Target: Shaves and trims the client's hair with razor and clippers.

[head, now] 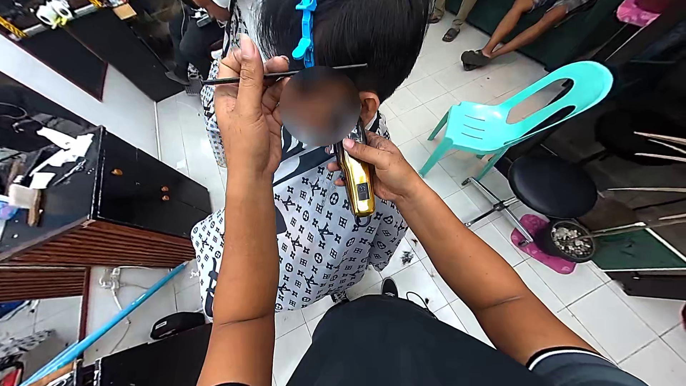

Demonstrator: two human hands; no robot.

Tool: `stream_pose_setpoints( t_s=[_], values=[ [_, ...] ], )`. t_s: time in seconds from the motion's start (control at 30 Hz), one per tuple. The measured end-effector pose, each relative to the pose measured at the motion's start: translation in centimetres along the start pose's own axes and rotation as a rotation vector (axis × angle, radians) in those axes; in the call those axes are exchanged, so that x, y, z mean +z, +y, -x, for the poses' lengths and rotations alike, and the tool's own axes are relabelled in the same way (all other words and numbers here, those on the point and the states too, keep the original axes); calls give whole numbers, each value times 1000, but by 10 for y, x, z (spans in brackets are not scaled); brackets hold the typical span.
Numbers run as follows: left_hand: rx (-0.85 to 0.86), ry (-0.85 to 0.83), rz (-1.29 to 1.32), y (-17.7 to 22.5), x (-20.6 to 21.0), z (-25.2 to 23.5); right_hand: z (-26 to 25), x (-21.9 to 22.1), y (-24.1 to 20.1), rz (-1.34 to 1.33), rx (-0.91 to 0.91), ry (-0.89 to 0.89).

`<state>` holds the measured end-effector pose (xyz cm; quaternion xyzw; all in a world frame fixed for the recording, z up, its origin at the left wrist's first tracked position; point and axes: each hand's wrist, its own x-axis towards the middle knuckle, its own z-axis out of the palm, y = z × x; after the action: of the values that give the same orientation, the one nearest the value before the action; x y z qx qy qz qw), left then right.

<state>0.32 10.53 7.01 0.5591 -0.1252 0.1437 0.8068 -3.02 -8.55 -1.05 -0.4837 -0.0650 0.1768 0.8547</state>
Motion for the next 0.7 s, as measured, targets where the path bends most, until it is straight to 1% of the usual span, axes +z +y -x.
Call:
stream_pose_setpoints(
  t_s=[0.1, 0.13, 0.27, 0.3, 0.43, 0.47, 0.57, 0.6, 0.7],
  values=[
    [-2, 0, -20, 0, 0, 0, 1, -2, 1, -54, 103, 3],
    [2, -2, -24, -1, -1, 1, 1, -4, 0, -62, 109, -7],
    [2, -17, -29, -2, -2, 1, 1, -1, -7, -12, -12, -30],
    [0, -16, -27, -2, -2, 2, 1, 0, -7, -1, -15, -34],
    [5, -15, -20, -3, -2, 2, 2, -4, -7, -48, 114, -22],
    [4, -13, -21, -2, -2, 2, 2, -5, -8, -55, 104, -27],
    [-1, -15, -19, -2, -2, 3, 3, -3, -14, -29, -9, -53],
    [-1, -15, -19, -1, -2, 3, 3, -3, -15, -21, -16, -63],
    [6, -21, -23, -1, -2, 3, 3, -6, -15, -50, 97, -58]
  ],
)
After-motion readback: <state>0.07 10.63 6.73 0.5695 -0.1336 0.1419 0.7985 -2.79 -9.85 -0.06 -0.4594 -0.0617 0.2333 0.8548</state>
